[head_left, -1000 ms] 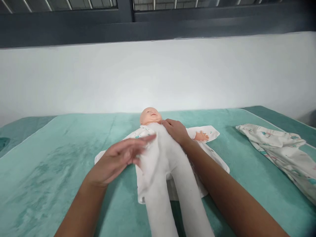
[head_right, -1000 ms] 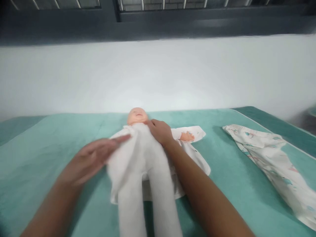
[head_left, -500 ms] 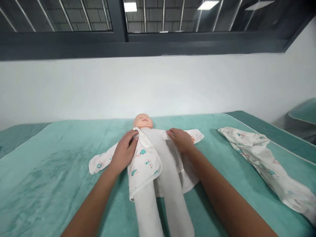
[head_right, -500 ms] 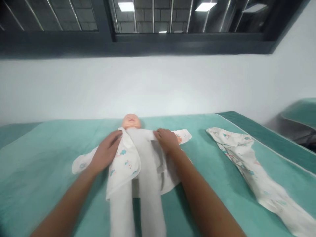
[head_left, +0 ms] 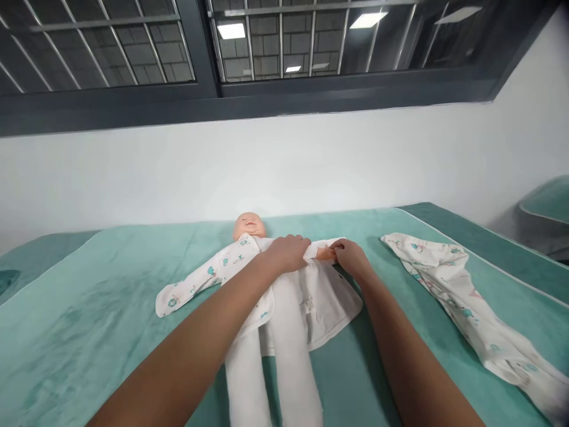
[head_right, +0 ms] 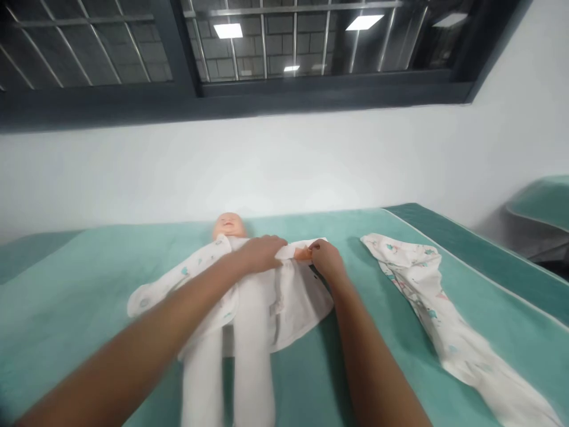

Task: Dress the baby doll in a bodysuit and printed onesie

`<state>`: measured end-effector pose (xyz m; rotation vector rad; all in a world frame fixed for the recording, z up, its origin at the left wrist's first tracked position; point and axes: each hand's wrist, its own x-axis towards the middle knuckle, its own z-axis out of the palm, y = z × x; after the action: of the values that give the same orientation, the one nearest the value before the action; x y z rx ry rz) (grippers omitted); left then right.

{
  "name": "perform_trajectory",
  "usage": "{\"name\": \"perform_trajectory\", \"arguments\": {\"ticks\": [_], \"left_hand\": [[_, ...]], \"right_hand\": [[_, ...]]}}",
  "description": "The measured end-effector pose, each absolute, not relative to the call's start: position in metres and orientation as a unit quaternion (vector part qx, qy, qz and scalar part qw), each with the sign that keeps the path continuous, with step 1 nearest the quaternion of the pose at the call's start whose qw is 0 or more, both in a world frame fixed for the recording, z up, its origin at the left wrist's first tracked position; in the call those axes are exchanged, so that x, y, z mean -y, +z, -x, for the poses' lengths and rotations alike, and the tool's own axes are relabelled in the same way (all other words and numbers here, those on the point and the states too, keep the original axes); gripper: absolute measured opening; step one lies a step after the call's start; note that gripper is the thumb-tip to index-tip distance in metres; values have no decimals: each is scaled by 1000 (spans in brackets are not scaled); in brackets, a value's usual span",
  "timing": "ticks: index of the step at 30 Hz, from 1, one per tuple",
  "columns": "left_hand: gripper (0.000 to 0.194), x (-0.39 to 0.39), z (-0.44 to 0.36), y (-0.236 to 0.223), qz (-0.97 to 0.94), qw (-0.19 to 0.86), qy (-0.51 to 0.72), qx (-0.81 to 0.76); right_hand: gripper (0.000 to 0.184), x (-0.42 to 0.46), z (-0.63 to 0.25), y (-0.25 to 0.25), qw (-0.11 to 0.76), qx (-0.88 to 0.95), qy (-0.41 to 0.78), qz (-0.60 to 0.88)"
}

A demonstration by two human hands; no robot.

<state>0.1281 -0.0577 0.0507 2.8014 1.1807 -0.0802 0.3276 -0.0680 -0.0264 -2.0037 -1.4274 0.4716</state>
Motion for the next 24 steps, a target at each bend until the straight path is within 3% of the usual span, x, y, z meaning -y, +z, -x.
{"name": "perform_trajectory", "arguments": {"ticks": [6, 9, 12, 14, 17, 20, 24], "left_hand": [[32, 33, -168, 28, -915, 13, -57, -400], [33, 26, -153, 39, -911, 2, -47, -410], [30, 28, -130, 59, -908, -13, -28, -417], [27, 34, -116, 70, -909, -19, -24, -415], [24, 43, -103, 79, -915, -39, -25, -401], [26, 48, -99, 80, -918, -59, -42, -390], [26, 50, -108, 70, -894, -29, -53, -444]], "right_hand": [[26, 62, -348, -34, 359, 502, 195, 762], [27, 66, -344, -30, 360, 510, 201, 755], [11, 70, -325, -27, 333, 556, 227, 727], [23, 72, -313, -26, 299, 603, 225, 705], [25, 75, -308, -20, 298, 645, 241, 661], [28, 80, -314, -8, 383, 597, 316, 630], [33, 90, -317, 9, 521, 471, 522, 484]]}}
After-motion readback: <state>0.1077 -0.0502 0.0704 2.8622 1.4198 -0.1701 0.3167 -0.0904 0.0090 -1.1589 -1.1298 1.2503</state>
